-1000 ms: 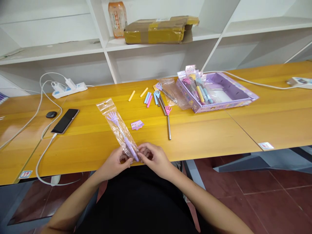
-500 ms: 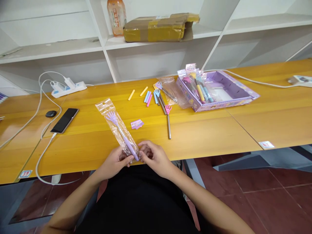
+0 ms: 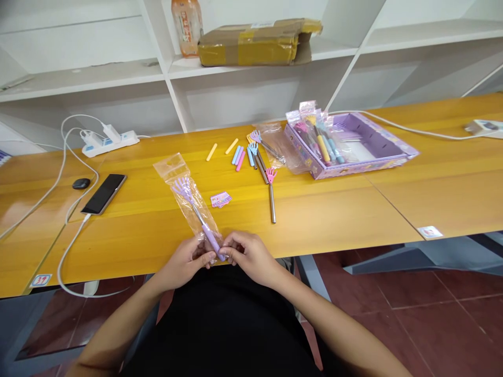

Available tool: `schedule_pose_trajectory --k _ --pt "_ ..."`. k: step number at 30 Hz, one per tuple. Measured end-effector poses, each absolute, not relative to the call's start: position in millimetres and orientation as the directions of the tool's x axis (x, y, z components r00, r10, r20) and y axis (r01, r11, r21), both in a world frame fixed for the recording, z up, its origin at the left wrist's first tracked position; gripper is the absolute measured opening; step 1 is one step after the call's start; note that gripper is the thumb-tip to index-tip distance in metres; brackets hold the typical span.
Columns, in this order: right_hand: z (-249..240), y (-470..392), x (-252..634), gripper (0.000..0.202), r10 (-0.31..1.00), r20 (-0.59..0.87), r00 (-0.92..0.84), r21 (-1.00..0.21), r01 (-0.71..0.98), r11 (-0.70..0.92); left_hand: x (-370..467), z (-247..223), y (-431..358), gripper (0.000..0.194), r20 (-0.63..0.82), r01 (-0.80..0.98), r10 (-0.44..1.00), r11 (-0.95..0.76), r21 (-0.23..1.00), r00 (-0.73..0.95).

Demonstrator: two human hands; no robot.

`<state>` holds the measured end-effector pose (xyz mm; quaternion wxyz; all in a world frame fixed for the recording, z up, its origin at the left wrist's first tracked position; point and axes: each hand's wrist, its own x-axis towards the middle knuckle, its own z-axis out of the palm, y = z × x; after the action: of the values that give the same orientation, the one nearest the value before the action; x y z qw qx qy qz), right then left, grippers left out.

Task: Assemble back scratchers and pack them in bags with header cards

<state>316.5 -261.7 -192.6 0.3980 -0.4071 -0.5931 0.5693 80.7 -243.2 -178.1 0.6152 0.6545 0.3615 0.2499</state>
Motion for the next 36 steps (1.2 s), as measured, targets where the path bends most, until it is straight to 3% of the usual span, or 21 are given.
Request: schedule_pose_trajectory --k 11,15,21,25,29,31,34,36 --pt "-189 -262 317 0.037 0.932 -0.004 -0.362 -0.997 0.075 0.025 81 -178 -242 0.024 -0.108 0.193 0.779 -0.016 0.981 0.617" --pt "-180 -271 321 0.038 0.891 -0.102 -0.443 -0.992 0.116 -0.056 78 -173 -245 0.024 -0.073 0.207 0.797 -0.066 0.976 0.600" --pt "-178 -298 315 0.022 0.714 -0.297 -0.634 -0.944 0.306 -0.121 73 -165 -225 0.034 0.040 0.057 0.966 -0.056 0.997 0.255" --pt "-178 -302 309 0.010 0.638 -0.297 -0.710 -0.921 0.389 0.004 77 -162 -212 0.031 0.058 0.047 0.985 -0.066 0.997 0.161" --pt "-147 -285 322 0.022 0.578 -0.343 -0.741 -0.812 0.543 0.214 80 -158 -214 0.026 0.019 0.198 0.973 -0.066 0.978 0.231" --pt "-127 -266 332 0.029 0.629 -0.261 -0.732 -0.757 0.560 0.337 80 -157 -216 0.028 0.045 0.272 0.977 -0.102 0.957 0.208" --pt "-114 -222 340 0.029 0.816 0.083 -0.572 -0.645 0.594 0.482 77 -157 -215 0.039 0.108 0.348 0.984 -0.152 0.925 0.141" --pt "-121 -187 341 0.023 0.842 0.217 -0.493 -0.505 0.681 0.530 75 -159 -212 0.047 0.132 0.364 0.985 -0.165 0.917 0.116"
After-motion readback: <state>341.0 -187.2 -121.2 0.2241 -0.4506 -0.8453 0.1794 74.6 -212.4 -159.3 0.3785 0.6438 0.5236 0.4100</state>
